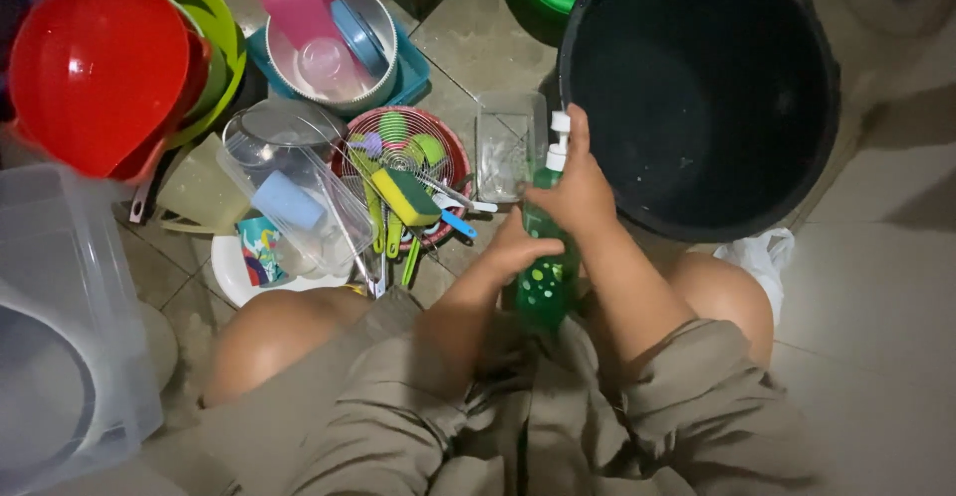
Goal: Washing and rinsing various plastic containers and utensils on the floor using a spray nozzle and soap.
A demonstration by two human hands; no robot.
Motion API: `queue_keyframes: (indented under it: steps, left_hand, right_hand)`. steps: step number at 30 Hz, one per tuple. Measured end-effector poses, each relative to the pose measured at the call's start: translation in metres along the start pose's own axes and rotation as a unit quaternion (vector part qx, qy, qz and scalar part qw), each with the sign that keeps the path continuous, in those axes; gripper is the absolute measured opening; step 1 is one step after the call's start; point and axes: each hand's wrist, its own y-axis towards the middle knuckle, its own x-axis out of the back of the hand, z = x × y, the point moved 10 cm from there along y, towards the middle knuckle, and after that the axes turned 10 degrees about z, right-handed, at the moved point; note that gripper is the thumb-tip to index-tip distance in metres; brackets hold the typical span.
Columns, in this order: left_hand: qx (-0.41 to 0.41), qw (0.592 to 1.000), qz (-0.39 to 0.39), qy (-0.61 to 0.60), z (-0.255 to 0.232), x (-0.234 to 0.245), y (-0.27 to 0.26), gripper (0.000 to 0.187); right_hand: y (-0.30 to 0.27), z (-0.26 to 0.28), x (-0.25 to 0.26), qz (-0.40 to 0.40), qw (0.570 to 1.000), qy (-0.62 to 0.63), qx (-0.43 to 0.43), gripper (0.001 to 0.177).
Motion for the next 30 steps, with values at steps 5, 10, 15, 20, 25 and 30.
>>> queue_keyframes:
  steps: [5,10,15,20,25,30]
  left_hand:
    - [-0.01,0.999,-0.003,-0.036,0.032,-0.009,0.006,0.098]
    - [0.021,0.999,0.018,-0.021,0.007,-0.013,-0.017,0.119]
    - [0.076,0.996,0.02,0.05,0.029,0.01,0.0,0.137]
    - [0.069,0.996,0.042,0.027,-0.007,-0.007,-0.02,0.138]
    - [0.066,0.998,0.011,0.018,0.026,-0.011,-0.002,0.121]
    - [0.105,0.994,0.015,0.038,0.03,-0.004,0.0,0.136]
  right_hand:
    - [0.012,-0.032,-0.014,-0.017,0.999,0.012,-0.043,0.092]
    - [0.017,-0.044,-0.02,-0.024,0.999,0.007,-0.043,0.078]
    - [0.003,-0.007,-0.008,-0.012,1.0,0.018,-0.017,0.115]
    - [0.008,-0.016,-0.016,-0.011,0.999,0.038,-0.029,0.113]
    - [0.016,-0.045,-0.027,-0.02,0.999,0.003,-0.044,0.086]
    - [0.004,-0.021,-0.018,-0.043,0.999,0.028,-0.006,0.086]
